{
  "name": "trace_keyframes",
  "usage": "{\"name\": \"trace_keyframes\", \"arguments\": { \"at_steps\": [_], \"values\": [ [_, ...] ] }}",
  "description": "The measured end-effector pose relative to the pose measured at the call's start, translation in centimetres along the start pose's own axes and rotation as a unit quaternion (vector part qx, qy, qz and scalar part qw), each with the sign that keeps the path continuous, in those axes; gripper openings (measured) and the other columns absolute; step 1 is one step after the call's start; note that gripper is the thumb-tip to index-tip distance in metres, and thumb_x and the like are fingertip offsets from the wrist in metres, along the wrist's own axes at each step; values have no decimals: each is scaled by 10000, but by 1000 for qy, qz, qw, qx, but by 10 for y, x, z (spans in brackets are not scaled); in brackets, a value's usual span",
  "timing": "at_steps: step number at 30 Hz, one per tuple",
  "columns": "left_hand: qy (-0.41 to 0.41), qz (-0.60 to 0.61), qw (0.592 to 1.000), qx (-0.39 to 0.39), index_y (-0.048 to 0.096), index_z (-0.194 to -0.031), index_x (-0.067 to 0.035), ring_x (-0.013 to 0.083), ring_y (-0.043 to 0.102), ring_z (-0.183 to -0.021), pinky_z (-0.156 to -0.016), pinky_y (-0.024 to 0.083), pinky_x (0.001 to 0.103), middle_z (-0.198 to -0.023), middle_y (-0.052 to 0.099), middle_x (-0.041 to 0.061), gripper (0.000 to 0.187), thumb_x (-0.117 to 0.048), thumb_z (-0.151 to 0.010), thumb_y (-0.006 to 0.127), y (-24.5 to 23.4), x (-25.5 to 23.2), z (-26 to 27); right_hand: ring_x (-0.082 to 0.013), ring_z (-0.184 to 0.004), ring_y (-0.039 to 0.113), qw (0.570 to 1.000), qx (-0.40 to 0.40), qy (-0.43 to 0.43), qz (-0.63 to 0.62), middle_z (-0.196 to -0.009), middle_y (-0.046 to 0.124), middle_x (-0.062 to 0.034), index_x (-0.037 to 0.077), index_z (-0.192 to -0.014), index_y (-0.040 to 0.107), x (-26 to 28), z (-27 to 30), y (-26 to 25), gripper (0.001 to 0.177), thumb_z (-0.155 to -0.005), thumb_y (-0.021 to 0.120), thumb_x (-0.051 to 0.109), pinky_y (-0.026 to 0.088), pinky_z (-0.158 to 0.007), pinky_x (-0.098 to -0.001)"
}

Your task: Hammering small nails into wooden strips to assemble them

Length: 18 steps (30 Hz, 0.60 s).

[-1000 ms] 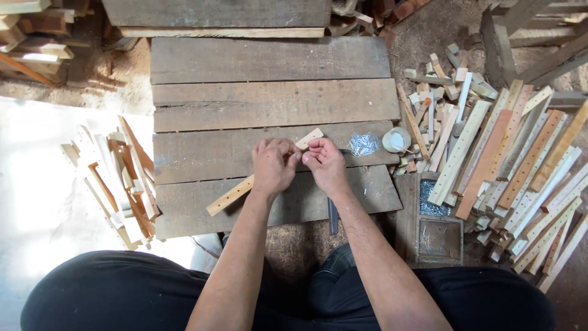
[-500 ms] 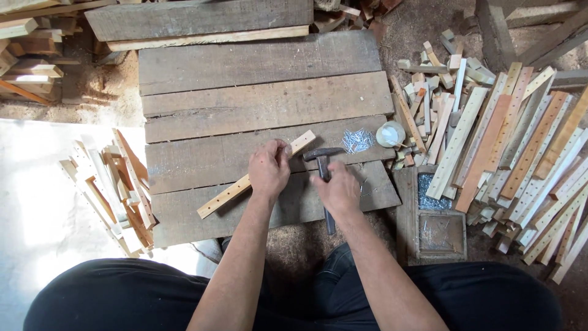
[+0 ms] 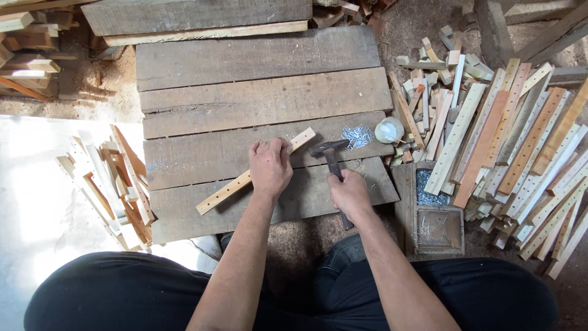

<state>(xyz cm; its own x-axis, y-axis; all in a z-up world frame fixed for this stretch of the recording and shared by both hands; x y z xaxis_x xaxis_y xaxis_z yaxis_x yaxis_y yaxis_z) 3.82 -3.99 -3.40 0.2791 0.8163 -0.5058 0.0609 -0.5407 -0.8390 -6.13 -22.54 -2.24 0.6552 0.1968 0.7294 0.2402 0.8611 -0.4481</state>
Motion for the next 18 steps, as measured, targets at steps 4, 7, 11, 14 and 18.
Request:
{"name": "trace_keyframes", "arguments": {
  "at_steps": [4,7,11,14,18],
  "values": [
    [14,-25,1000,1,618,-978,-211,209,709,-971,-1105,392,495,-877,687,-19,26,-198,-962,603,10,1,2,-487,-790,691,989,-72,-98,87,-712,659,-294,18,-1051,725,52,60,-23,327,-898,671,303,465,-624,-554],
    [42,-56,997,-16,609,-973,-170,251,701,-966,-1100,376,519,-856,673,37,34,-195,-954,597,13,0,5,-279,-459,650,986,-39,-155,-47,-550,631,-181,-1,-1313,575,72,82,-25,374,-984,594,175,526,-455,-363],
    [68,-65,995,-26,600,-981,-175,237,695,-897,-1012,443,458,-830,659,40,61,-192,-929,627,20,0,1,-263,-624,648,973,-6,-229,12,-834,729,-293,122,-1499,533,60,79,-15,456,-1043,539,143,517,-503,-369],
    [53,-30,998,1,604,-1009,-171,256,684,-909,-888,514,439,-856,651,44,64,-184,-946,605,19,2,2,-364,-844,691,961,19,-275,30,-1078,689,-332,104,-1533,486,64,82,-5,461,-1073,488,136,581,-639,-440],
    [37,3,999,36,604,-1007,-173,273,659,-932,-795,555,444,-881,630,51,80,-205,-997,531,9,-2,0,-527,-1258,528,932,13,-362,30,-1418,525,-331,7,-1525,440,64,79,4,455,-1089,469,134,538,-976,-620]
  ]
}}
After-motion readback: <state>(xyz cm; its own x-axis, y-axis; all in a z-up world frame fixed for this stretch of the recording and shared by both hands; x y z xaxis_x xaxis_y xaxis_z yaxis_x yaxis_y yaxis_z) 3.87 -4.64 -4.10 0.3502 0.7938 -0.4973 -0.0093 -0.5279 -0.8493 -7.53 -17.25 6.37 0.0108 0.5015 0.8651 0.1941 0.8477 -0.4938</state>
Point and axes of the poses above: each hand's wrist, its own z-axis away from the middle knuckle, its own y-axis out of the palm, x = y × z, the point moved 3 cm from there along -z, towards the middle knuckle
